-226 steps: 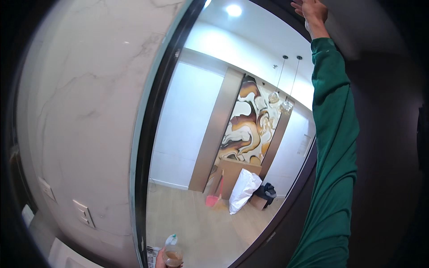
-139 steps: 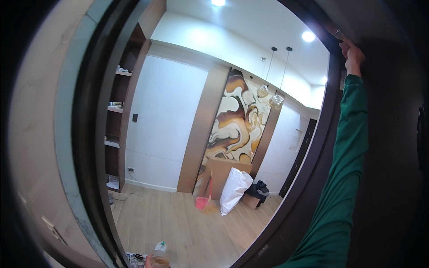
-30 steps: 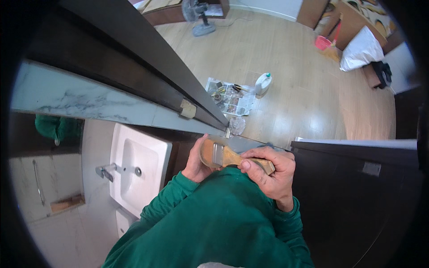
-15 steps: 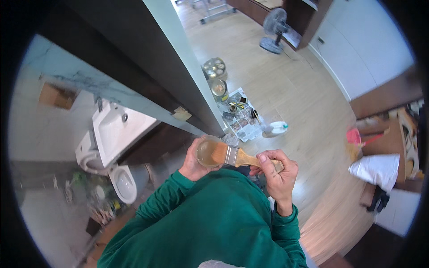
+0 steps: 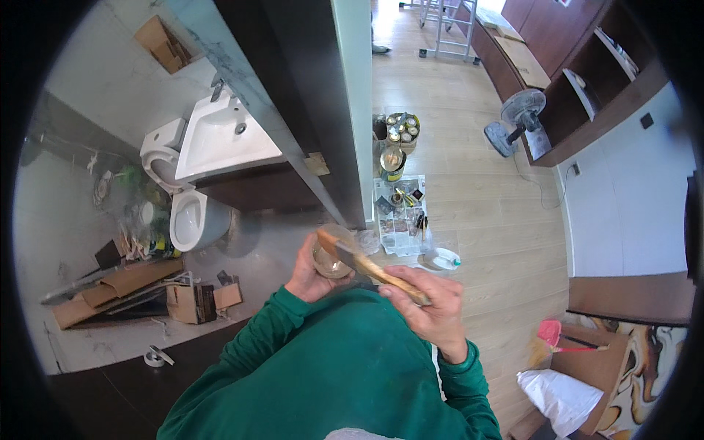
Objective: The person kneels on the floor and uses a paintbrush to apply a beige sealant from a small container along the bottom and side edges of a bathroom door frame. The person repeatedly dips the brush into the container and applies the sealant to the trim.
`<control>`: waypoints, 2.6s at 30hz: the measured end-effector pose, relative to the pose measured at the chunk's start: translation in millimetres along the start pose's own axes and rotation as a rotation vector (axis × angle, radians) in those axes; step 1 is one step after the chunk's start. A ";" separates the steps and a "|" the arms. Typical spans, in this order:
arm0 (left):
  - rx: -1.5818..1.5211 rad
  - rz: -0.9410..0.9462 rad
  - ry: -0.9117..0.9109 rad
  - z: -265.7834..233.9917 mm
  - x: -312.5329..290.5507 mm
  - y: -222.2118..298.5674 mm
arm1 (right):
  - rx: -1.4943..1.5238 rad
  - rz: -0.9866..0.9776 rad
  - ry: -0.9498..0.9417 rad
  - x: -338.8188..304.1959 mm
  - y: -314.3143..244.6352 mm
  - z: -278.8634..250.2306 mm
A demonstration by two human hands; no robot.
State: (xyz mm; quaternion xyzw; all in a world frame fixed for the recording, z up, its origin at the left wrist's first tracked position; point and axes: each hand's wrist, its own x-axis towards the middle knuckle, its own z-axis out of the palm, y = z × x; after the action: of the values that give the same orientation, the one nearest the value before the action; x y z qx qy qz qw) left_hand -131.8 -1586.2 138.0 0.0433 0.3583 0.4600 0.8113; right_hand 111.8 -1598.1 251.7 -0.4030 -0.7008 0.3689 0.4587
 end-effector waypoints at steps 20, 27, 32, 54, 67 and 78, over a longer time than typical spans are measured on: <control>-0.027 0.305 0.056 34.7 4.0 -35.2 | -0.162 -0.104 -0.252 2.2 44.3 -49.7; -0.210 0.413 0.157 23.4 -9.4 -55.7 | 0.189 0.387 -0.380 -4.2 58.2 -56.0; -0.078 0.430 0.048 9.0 -21.5 -45.2 | 0.450 0.607 -0.442 3.1 44.0 -29.3; -0.203 0.430 0.136 -105.2 -86.6 30.4 | 0.673 0.761 -0.093 78.8 58.7 116.5; -0.272 0.406 0.236 -109.7 -93.7 35.6 | 0.502 0.372 -0.015 80.9 41.6 120.8; -0.253 0.382 0.266 -116.0 -102.1 35.3 | 0.443 0.225 0.020 77.9 102.7 155.5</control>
State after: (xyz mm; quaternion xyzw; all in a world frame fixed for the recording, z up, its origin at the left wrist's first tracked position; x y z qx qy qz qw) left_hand -261.7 -1675.5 121.6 -0.0523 0.3867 0.6476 0.6545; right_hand -31.1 -1509.3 139.8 -0.3718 -0.5491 0.5580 0.4989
